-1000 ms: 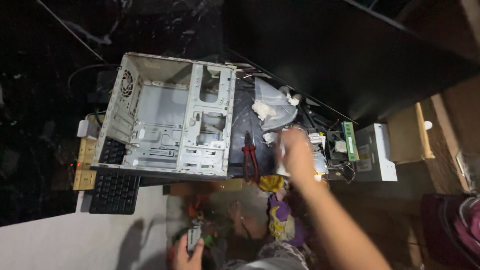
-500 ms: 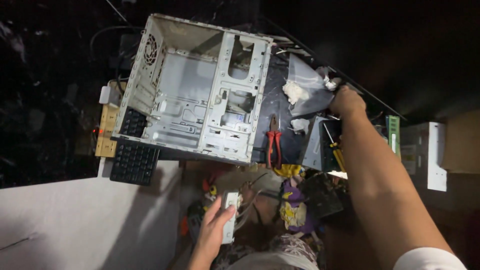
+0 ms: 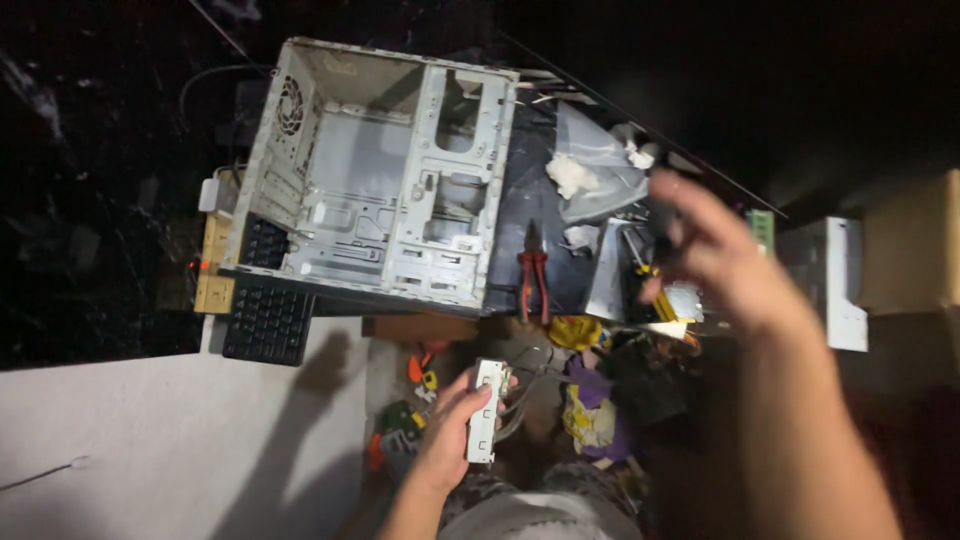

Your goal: Disassembling and repairing a computer's front panel USB and audio module using tools.

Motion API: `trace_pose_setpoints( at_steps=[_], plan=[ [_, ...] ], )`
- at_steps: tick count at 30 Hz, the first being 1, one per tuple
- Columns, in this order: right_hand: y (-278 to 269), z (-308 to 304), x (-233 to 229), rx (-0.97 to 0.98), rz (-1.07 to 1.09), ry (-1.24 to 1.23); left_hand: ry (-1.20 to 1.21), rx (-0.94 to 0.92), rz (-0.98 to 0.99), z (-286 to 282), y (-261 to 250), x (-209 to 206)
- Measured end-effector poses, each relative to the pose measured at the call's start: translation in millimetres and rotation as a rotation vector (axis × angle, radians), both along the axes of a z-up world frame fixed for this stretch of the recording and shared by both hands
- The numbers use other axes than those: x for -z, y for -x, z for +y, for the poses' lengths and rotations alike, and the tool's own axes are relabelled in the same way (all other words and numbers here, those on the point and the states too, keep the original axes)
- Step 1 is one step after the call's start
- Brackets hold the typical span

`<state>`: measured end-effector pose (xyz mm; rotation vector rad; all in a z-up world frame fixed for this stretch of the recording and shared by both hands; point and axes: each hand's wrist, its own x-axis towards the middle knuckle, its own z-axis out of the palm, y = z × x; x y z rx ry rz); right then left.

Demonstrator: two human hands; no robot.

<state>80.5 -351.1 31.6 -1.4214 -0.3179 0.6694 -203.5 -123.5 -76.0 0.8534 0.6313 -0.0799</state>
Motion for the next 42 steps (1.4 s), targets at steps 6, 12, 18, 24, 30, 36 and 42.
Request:
trace_pose_setpoints(
  at_steps=[6,12,18,24,30,36,42],
  plan=[
    [147,-26,84,-0.069,0.485,-0.225,0.101,0.005,0.004,-30,-3,39],
    [191,-75,160,0.259,0.426,-0.138,0.119,0.168,0.013,-54,-28,17],
    [191,-76,108,0.452,0.105,0.073,0.280,0.322,0.120,-70,-48,62],
    [214,-95,140,0.714,0.111,0.034,0.296,0.513,0.202,-85,-60,73],
    [245,-106,123,0.994,0.083,0.063,0.436,0.621,0.321,-103,-59,89],
    [271,-117,78,0.797,-0.371,0.590,0.383,0.750,0.282,-129,-54,62],
    [267,-122,68,0.458,-0.120,0.471,-0.066,0.948,-0.212,-134,-48,25]
  ],
)
